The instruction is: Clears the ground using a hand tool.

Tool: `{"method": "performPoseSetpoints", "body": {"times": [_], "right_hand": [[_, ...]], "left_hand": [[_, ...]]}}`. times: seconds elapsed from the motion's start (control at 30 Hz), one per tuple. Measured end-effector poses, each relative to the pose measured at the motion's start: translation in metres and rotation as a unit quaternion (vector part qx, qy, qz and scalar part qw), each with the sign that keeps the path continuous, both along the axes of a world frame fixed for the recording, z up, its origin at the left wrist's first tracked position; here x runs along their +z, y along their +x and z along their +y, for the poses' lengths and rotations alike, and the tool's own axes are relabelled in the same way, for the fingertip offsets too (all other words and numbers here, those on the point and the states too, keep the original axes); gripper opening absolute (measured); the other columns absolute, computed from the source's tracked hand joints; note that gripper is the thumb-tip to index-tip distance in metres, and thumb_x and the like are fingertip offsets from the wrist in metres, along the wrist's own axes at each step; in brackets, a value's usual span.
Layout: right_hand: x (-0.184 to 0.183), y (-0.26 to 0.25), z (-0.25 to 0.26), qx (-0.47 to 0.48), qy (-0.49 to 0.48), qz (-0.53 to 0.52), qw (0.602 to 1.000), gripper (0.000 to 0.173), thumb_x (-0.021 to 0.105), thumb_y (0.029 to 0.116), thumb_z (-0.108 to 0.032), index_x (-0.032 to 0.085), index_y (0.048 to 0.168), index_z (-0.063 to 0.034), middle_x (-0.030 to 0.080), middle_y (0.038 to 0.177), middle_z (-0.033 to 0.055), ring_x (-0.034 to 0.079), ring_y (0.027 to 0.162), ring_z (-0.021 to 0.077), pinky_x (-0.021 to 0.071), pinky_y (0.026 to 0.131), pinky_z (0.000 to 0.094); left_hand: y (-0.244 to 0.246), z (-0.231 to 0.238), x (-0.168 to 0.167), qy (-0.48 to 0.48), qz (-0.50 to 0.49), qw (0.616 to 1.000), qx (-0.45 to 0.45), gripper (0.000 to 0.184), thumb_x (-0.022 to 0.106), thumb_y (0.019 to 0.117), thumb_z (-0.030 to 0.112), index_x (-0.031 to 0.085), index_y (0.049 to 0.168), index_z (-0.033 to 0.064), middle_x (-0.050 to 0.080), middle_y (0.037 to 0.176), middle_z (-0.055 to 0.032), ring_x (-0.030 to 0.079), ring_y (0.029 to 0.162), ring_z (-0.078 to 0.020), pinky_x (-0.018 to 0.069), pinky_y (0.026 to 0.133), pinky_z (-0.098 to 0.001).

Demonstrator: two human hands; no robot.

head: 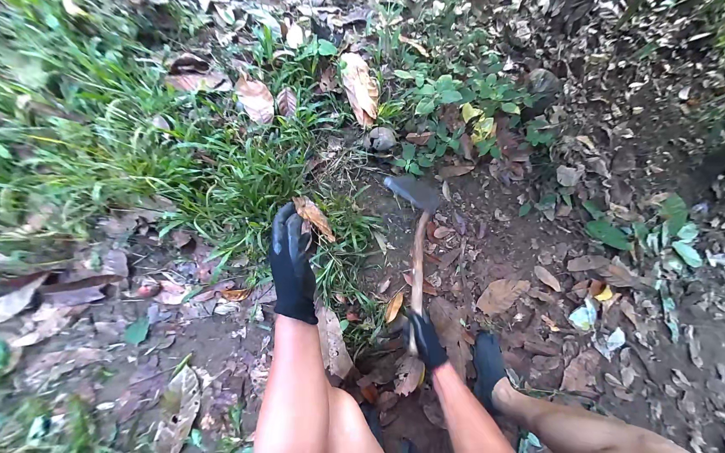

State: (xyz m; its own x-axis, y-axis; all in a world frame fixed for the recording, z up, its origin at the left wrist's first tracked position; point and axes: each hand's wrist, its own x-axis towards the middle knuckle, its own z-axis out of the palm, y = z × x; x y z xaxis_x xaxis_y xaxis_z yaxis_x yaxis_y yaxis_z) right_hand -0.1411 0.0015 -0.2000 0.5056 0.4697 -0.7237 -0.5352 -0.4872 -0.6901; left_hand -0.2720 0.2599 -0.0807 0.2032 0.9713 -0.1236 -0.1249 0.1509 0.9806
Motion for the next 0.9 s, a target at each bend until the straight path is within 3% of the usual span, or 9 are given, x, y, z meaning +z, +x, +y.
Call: {"method": "performPoseSetpoints", "body": {"times": [0.1, 0.23, 0.33, 0.4, 0.53, 0.6, 0.73, 0.83, 0.9], "right_hand": [[-0.016, -0.033, 0.052, -0.001, 0.035, 0.078, 0.996, 0.039, 0.04, 0.1116, -0.029, 0.038, 0.142, -0.0047, 0.052, 0.068, 0.0028, 0.054, 0.05, 0.0132, 0.0517, 0.046, 0.0301], [-0.007, -0.097, -0.076, 0.238, -0.085, 0.053, 0.966, 0.059, 0.054, 0.1057, -0.03, 0.032, 0.156, -0.0087, 0.06, 0.084, 0.0109, 0.058, 0.062, 0.0175, 0.0539, 0.06, 0.0369], [0.004, -0.089, -0.143, 0.254, -0.124, 0.032, 0.959, 0.064, 0.061, 0.1021, -0.03, 0.035, 0.159, -0.0143, 0.066, 0.098, 0.0137, 0.06, 0.07, 0.0182, 0.0544, 0.065, 0.0385], [0.005, -0.065, -0.119, 0.212, -0.098, -0.008, 0.972, 0.064, 0.06, 0.1027, -0.031, 0.034, 0.159, -0.014, 0.064, 0.082, 0.0104, 0.058, 0.057, 0.017, 0.054, 0.053, 0.0362], [-0.002, -0.051, 0.022, 0.016, 0.032, 0.025, 0.999, 0.051, 0.043, 0.1099, -0.025, 0.027, 0.155, -0.0068, 0.052, 0.07, 0.0041, 0.054, 0.053, 0.0155, 0.0528, 0.049, 0.0338], [-0.023, -0.075, 0.042, 0.023, 0.039, 0.047, 0.998, 0.046, 0.043, 0.1104, -0.025, 0.03, 0.149, -0.0038, 0.052, 0.068, 0.0046, 0.055, 0.051, 0.015, 0.0534, 0.047, 0.0325], [-0.019, -0.105, -0.069, 0.238, -0.092, 0.061, 0.965, 0.059, 0.052, 0.1069, -0.033, 0.032, 0.157, -0.0084, 0.061, 0.088, 0.0122, 0.059, 0.066, 0.0192, 0.0549, 0.064, 0.039], [0.0, -0.076, -0.128, 0.253, -0.144, 0.034, 0.956, 0.056, 0.056, 0.1045, -0.032, 0.039, 0.154, -0.0121, 0.06, 0.079, 0.0085, 0.058, 0.057, 0.0175, 0.0537, 0.055, 0.0369], [0.005, -0.049, -0.112, 0.212, -0.116, 0.002, 0.97, 0.058, 0.057, 0.1043, -0.03, 0.037, 0.155, -0.011, 0.06, 0.073, 0.007, 0.057, 0.052, 0.0165, 0.053, 0.05, 0.035]], "left_hand": [[-0.003, -0.003, 0.005, 0.015, 0.012, 1.0, -0.01, 0.046, 0.044, 0.1089, 0.031, 0.049, 0.15, 0.0109, 0.052, 0.15, -0.0091, 0.055, 0.133, -0.0195, 0.0492, 0.109, -0.0413], [-0.007, 0.001, -0.002, 0.022, 0.03, 0.999, -0.014, 0.047, 0.044, 0.1089, 0.032, 0.047, 0.151, 0.0095, 0.05, 0.151, -0.0117, 0.053, 0.135, -0.0204, 0.0471, 0.111, -0.042], [-0.016, 0.005, -0.009, 0.015, 0.041, 0.999, -0.002, 0.049, 0.043, 0.1088, 0.035, 0.047, 0.151, 0.0102, 0.051, 0.151, -0.0121, 0.055, 0.133, -0.0213, 0.0484, 0.109, -0.0428], [-0.022, 0.007, -0.007, 0.024, 0.036, 0.999, 0.002, 0.049, 0.042, 0.1087, 0.035, 0.048, 0.15, 0.0098, 0.051, 0.151, -0.0109, 0.055, 0.132, -0.0209, 0.0493, 0.108, -0.0426], [-0.024, 0.0, 0.003, 0.042, 0.017, 0.999, 0.011, 0.048, 0.043, 0.1091, 0.033, 0.047, 0.151, 0.008, 0.049, 0.152, -0.011, 0.055, 0.133, -0.0197, 0.0484, 0.11, -0.0407], [-0.026, -0.002, 0.006, 0.047, 0.018, 0.999, 0.012, 0.049, 0.043, 0.1088, 0.033, 0.047, 0.151, 0.0074, 0.049, 0.153, -0.0112, 0.054, 0.135, -0.0197, 0.0474, 0.112, -0.0403], [-0.03, -0.008, 0.005, 0.032, 0.014, 0.999, -0.013, 0.05, 0.044, 0.1089, 0.035, 0.042, 0.155, 0.0149, 0.044, 0.158, -0.0067, 0.05, 0.139, -0.0194, 0.0448, 0.113, -0.0423], [-0.032, 0.004, -0.008, 0.026, 0.017, 0.999, 0.015, 0.048, 0.045, 0.1091, 0.032, 0.047, 0.151, 0.0096, 0.05, 0.152, -0.0105, 0.055, 0.133, -0.02, 0.0489, 0.11, -0.0404], [-0.034, 0.007, -0.006, 0.021, 0.019, 0.999, 0.02, 0.047, 0.043, 0.1094, 0.033, 0.047, 0.15, 0.0094, 0.051, 0.151, -0.0106, 0.055, 0.133, -0.0193, 0.0487, 0.109, -0.0402]]}}
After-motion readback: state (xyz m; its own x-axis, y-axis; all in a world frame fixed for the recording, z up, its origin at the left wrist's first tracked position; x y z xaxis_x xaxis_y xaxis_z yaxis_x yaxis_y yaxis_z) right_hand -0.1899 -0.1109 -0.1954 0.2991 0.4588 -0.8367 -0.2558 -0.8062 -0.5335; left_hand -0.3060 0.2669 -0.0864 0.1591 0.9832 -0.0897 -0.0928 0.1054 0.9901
